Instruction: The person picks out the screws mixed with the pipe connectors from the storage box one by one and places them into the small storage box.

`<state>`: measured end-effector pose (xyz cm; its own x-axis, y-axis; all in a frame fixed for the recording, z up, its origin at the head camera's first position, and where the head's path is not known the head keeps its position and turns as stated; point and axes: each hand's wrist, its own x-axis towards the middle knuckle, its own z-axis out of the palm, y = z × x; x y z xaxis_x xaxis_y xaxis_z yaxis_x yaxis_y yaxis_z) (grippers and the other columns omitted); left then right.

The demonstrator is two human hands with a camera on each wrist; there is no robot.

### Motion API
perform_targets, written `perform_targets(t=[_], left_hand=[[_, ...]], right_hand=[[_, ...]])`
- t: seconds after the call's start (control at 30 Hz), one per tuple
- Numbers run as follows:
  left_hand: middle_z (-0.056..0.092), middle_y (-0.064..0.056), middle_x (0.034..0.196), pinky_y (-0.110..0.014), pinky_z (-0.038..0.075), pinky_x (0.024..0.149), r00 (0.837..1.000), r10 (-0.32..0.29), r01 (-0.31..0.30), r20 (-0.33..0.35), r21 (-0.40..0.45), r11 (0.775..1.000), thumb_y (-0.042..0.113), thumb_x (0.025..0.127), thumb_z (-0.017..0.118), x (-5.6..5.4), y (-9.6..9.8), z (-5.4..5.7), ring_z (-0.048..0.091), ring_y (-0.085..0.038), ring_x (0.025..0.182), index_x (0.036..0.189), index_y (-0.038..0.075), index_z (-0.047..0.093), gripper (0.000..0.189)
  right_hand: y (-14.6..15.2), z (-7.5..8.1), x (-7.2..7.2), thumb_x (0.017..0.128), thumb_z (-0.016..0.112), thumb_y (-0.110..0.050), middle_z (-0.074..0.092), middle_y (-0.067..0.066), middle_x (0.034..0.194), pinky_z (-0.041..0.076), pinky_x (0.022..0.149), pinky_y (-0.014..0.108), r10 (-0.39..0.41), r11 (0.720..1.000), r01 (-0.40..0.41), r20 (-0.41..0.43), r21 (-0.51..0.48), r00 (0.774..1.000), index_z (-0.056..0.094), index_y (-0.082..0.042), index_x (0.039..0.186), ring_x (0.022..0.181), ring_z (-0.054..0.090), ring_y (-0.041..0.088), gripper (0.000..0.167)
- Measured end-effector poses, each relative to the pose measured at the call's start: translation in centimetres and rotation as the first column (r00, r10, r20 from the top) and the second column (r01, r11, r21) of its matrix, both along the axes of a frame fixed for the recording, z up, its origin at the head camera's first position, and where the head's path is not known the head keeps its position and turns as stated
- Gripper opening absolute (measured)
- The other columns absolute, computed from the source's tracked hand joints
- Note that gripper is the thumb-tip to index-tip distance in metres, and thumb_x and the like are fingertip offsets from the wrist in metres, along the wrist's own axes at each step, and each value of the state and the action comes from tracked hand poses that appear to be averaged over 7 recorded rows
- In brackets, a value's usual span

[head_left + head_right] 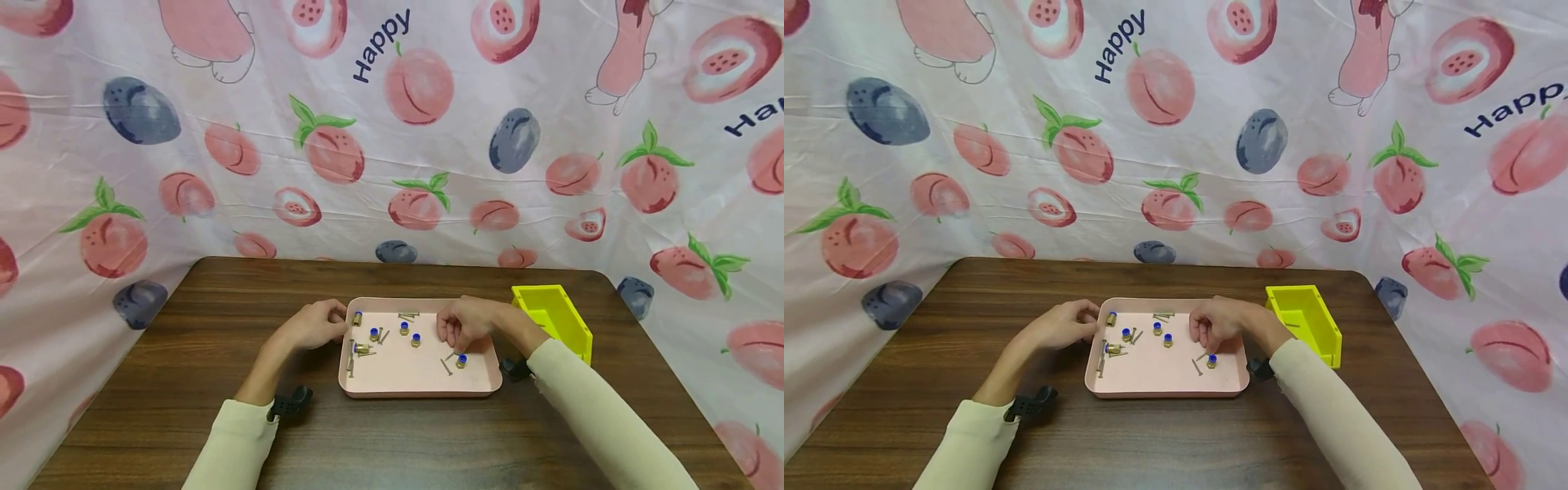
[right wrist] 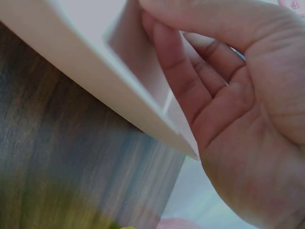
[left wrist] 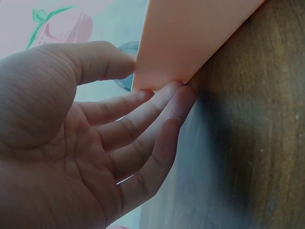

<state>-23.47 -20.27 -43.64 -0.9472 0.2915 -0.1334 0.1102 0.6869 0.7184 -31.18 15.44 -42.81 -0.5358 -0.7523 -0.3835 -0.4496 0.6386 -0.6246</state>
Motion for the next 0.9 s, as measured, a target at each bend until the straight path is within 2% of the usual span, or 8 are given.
perform_targets(t=[0.07, 0.17, 0.33, 0.6, 0.9], left_hand=[[0.078, -0.006, 0.097, -0.036, 0.052, 0.082, 1.000, 0.003, -0.003, 0.002, 0.002, 1.000, 0.013, 0.099, 0.069, 0.0, 0.0, 0.0, 0.074, -0.018, 0.085, 0.130, -0.009, 0.066, 0.038], [0.078, -0.006, 0.097, -0.036, 0.053, 0.082, 1.000, 0.005, -0.005, 0.005, 0.005, 1.000, 0.014, 0.099, 0.070, 0.0, 0.0, -0.1, 0.074, -0.018, 0.086, 0.130, -0.008, 0.066, 0.038], [0.078, -0.005, 0.097, -0.036, 0.053, 0.082, 1.000, 0.008, -0.008, -0.001, 0.006, 1.000, 0.014, 0.098, 0.070, 0.0, 0.0, -0.1, 0.074, -0.018, 0.085, 0.130, -0.008, 0.066, 0.039], [0.078, -0.006, 0.098, -0.036, 0.054, 0.083, 1.000, 0.008, -0.008, 0.000, 0.006, 1.000, 0.014, 0.098, 0.071, 0.1, 0.0, -0.2, 0.075, -0.018, 0.085, 0.130, -0.009, 0.066, 0.040], [0.079, -0.007, 0.100, -0.037, 0.054, 0.084, 1.000, 0.015, -0.015, 0.002, 0.000, 1.000, 0.014, 0.099, 0.070, 0.2, -0.1, -0.2, 0.076, -0.019, 0.086, 0.131, -0.009, 0.066, 0.039]], right_hand=[[0.1, -0.2, -0.1, 0.084, 0.093, 0.003, 0.070, -0.005, 0.083, 0.053, 0.074, 0.025, -0.015, 1.000, 0.015, -0.020, -0.014, 1.000, 0.072, -0.009, 0.098, 0.076, 0.063, 0.009, 0.028], [0.1, -0.4, -0.3, 0.085, 0.093, 0.003, 0.070, -0.005, 0.082, 0.053, 0.075, 0.025, -0.041, 0.998, 0.040, -0.008, -0.039, 0.999, 0.073, -0.008, 0.098, 0.076, 0.063, 0.009, 0.026], [0.2, -0.3, -0.7, 0.083, 0.092, 0.007, 0.072, -0.002, 0.083, 0.053, 0.074, 0.025, -0.056, 0.996, 0.060, 0.065, -0.062, 0.996, 0.073, -0.005, 0.100, 0.075, 0.064, 0.010, 0.028], [-0.2, 0.2, -1.1, 0.082, 0.089, 0.012, 0.071, 0.004, 0.089, 0.053, 0.075, 0.024, -0.057, 0.997, 0.065, 0.179, -0.036, 0.982, 0.070, 0.001, 0.107, 0.077, 0.064, 0.011, 0.033], [-0.6, 0.0, -1.5, 0.082, 0.090, 0.012, 0.070, 0.002, 0.087, 0.051, 0.074, 0.024, -0.035, 0.999, 0.038, 0.158, -0.016, 0.987, 0.069, -0.002, 0.108, 0.077, 0.062, 0.011, 0.035]])
